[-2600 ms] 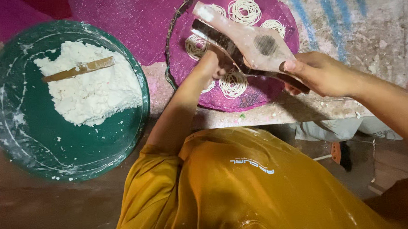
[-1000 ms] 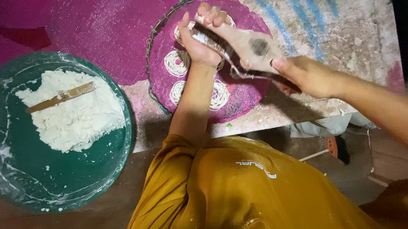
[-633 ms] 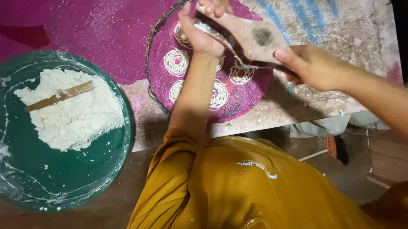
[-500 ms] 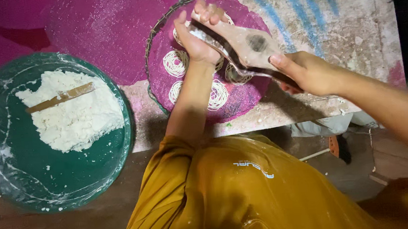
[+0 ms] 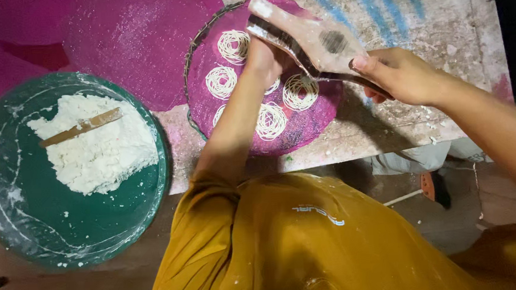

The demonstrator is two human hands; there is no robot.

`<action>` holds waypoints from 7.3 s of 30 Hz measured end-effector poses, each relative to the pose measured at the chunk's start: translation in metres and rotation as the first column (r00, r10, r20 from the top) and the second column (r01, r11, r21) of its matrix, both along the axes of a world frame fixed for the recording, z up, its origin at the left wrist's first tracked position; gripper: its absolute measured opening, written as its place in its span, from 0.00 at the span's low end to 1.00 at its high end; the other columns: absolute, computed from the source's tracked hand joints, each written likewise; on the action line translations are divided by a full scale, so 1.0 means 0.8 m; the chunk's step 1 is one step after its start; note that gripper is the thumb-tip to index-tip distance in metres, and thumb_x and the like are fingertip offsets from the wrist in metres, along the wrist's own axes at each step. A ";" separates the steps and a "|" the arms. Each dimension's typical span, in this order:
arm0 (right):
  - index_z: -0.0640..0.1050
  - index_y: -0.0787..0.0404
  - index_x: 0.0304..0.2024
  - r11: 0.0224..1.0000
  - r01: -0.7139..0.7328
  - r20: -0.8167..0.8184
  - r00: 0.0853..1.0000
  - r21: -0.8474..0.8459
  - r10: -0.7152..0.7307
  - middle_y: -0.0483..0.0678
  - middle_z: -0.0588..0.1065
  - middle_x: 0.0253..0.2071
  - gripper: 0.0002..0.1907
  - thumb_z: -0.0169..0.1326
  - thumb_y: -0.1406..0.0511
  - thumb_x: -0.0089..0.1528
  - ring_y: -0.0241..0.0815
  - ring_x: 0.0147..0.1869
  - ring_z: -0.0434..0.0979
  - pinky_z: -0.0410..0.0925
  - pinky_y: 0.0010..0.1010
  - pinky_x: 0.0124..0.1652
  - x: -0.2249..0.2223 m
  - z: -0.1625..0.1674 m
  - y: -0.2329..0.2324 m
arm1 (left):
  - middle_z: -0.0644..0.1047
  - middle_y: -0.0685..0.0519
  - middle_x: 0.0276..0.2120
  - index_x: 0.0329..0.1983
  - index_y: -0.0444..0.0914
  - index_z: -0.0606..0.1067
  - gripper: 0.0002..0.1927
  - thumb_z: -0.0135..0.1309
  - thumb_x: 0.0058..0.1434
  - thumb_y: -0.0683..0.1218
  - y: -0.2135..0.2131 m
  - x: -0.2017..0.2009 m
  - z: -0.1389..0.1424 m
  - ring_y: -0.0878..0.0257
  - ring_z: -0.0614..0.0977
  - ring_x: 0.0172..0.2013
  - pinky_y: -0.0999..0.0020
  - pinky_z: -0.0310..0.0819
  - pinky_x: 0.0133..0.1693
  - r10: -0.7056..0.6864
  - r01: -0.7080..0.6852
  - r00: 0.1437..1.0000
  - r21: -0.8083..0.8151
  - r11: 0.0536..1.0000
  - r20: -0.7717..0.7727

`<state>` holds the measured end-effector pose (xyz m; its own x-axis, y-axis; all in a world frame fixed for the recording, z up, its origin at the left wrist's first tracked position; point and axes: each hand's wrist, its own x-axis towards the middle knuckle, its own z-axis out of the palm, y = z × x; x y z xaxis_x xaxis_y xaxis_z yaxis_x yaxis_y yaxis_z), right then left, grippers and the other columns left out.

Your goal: The person presses white dough through a handheld extruder press, squeezing strands into round nests on a pink tray. They reload dough from a green basin into the press, squeeze nests one at a time, and set the press down when finished.

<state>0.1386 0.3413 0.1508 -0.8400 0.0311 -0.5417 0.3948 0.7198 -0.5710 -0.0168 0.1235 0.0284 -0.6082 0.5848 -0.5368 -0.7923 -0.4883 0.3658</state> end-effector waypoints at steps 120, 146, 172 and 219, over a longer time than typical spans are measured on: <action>0.73 0.69 0.55 0.823 0.566 -0.658 0.603 -0.047 -0.452 0.56 0.77 0.45 0.23 0.64 0.67 0.60 0.45 0.47 0.77 0.69 0.36 0.50 0.173 -0.146 0.097 | 0.67 0.50 0.68 0.64 0.53 0.71 0.28 0.59 0.59 0.52 -0.248 -0.061 -0.073 0.47 0.70 0.65 0.52 0.67 0.63 -0.716 -0.548 0.655 -0.804 -0.233 -0.239; 0.70 0.66 0.50 0.783 0.351 -0.627 0.468 -0.514 -0.622 0.45 0.74 0.49 0.11 0.58 0.77 0.69 0.33 0.53 0.72 0.67 0.25 0.56 0.180 -0.137 0.044 | 0.71 0.45 0.66 0.70 0.46 0.66 0.28 0.45 0.66 0.40 -0.105 0.176 -0.062 0.51 0.75 0.64 0.56 0.72 0.60 -0.936 -0.597 -0.115 -0.730 0.333 -0.333; 0.76 0.63 0.27 0.924 -0.375 0.195 0.914 0.075 0.355 0.50 0.74 0.22 0.44 0.27 0.35 0.65 0.44 0.27 0.77 0.74 0.45 0.33 -0.046 -0.024 -0.159 | 0.66 0.59 0.28 0.32 0.45 0.66 0.26 0.42 0.70 0.70 -0.200 0.053 0.016 0.65 0.71 0.33 0.65 0.68 0.51 0.662 -0.301 0.719 0.764 0.571 -0.211; 0.77 0.64 0.40 0.965 -0.254 -0.178 0.954 -0.057 0.241 0.47 0.74 0.24 0.33 0.39 0.42 0.71 0.38 0.27 0.75 0.69 0.34 0.30 -0.086 -0.054 -0.134 | 0.86 0.51 0.48 0.75 0.43 0.60 0.27 0.38 0.74 0.51 -0.241 0.135 -0.071 0.63 0.80 0.25 0.68 0.76 0.31 -0.632 -0.450 0.512 -0.809 0.380 -0.581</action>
<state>0.0698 0.2344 0.1075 -0.8950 -0.2264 -0.3843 0.1033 0.7329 -0.6724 0.0916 -0.0694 -0.0281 -0.9671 0.2442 -0.0709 0.0818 0.5627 0.8226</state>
